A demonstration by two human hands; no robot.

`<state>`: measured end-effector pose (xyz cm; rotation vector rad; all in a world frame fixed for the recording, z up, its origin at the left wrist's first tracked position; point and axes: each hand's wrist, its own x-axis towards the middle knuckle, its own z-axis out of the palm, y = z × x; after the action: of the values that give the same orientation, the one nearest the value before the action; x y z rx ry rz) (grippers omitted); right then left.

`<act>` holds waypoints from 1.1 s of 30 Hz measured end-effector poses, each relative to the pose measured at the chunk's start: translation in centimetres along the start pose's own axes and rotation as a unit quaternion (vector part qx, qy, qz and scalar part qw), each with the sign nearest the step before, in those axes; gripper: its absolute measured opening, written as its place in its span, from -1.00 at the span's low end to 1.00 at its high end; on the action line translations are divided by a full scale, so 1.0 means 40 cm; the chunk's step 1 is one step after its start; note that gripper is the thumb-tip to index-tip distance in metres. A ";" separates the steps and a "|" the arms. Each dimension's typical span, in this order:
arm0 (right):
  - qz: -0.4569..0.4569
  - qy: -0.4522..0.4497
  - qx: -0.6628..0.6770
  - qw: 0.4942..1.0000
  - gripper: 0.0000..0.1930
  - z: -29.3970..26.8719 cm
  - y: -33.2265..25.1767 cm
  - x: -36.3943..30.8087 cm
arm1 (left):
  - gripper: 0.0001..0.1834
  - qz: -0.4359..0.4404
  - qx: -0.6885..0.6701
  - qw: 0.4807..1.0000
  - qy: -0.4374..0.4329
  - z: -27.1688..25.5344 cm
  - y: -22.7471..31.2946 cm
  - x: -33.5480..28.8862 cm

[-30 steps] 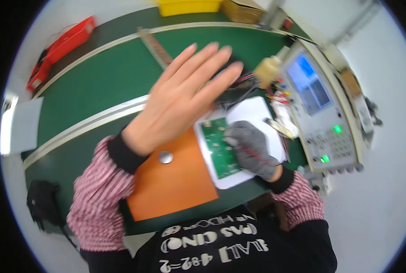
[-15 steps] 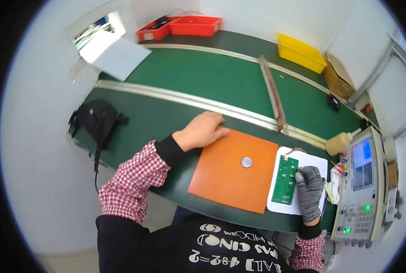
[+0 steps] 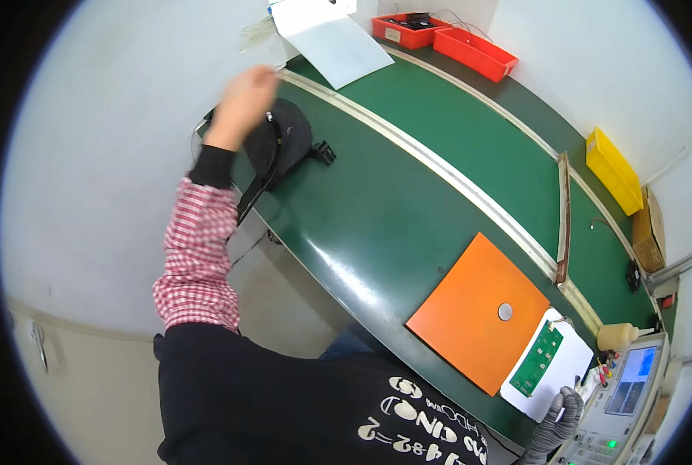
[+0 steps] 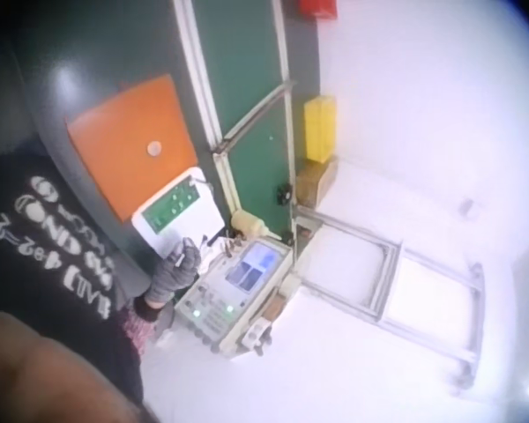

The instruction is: The person tests multiple small black cooling fans by connecting them to a green circuit board using red and black wires. They pick up each fan, connect the wires to the board, observe the fan spinning, and then disconnect and place the fan aside. The process is repeated for several fans on a green workbench.

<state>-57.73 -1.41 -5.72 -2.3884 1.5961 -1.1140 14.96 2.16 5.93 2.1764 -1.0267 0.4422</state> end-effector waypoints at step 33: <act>0.092 0.060 -0.191 0.975 -0.84 -0.082 0.015 0.094 | -0.36 -0.081 0.153 0.913 -0.368 0.102 -0.994 0.277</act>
<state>-59.40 -3.70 -1.58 -2.3515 2.2004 -1.0081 52.86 11.43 -8.14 2.7711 -1.1919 -0.3658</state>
